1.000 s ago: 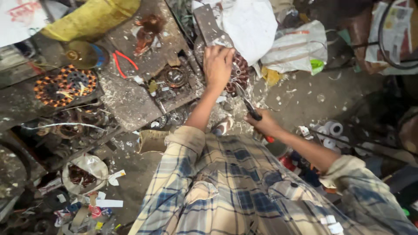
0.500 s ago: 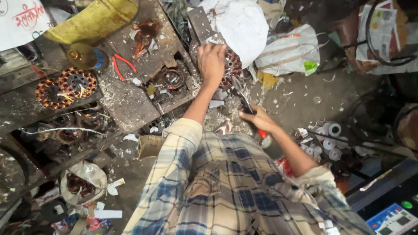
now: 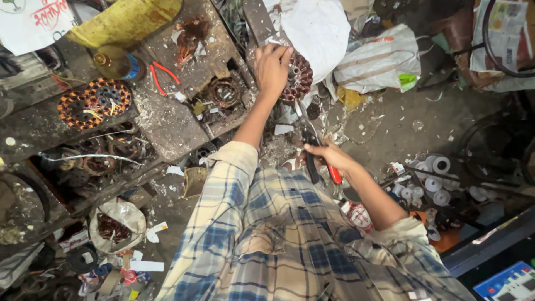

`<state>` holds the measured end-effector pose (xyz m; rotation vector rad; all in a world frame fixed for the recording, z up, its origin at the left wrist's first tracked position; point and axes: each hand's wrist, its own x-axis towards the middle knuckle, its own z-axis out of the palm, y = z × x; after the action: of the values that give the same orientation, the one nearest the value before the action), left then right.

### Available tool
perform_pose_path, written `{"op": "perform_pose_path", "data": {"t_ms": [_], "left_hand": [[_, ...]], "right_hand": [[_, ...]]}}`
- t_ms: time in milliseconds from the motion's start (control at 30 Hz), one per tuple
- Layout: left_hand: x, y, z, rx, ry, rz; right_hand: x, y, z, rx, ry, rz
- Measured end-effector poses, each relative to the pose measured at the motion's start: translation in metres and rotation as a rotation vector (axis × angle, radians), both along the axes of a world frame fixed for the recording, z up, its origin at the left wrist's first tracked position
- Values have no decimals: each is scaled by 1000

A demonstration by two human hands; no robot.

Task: The person uses pliers to cut and remove copper windings from a circular motor stator. They repeatedly grip and pull the windings while holding the stator steady on a cluttered workbench.

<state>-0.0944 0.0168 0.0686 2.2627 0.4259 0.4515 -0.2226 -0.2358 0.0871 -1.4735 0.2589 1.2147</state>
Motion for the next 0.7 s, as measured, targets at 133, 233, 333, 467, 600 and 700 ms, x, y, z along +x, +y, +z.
{"op": "perform_pose_path", "data": {"t_ms": [133,233,333,467,600,700], "left_hand": [[1,-3,-3,14,-15,15],[1,-3,-4,11,-24,2],[1,-3,-1,48,-65,-3],[0,-5,4,85,-111,29],[0,-4,4,138,-84,-5],[-1,-2,4,132,-96,5]], "right_hand": [[13,7,-8,157,24,39],[28,0,-18,126,-74,98],[41,-12,-27,40,138,50],[35,-17,-43,69,-6,47],[7,1,-64,-160,-446,113],[-5,14,-77,-375,-833,122]]}}
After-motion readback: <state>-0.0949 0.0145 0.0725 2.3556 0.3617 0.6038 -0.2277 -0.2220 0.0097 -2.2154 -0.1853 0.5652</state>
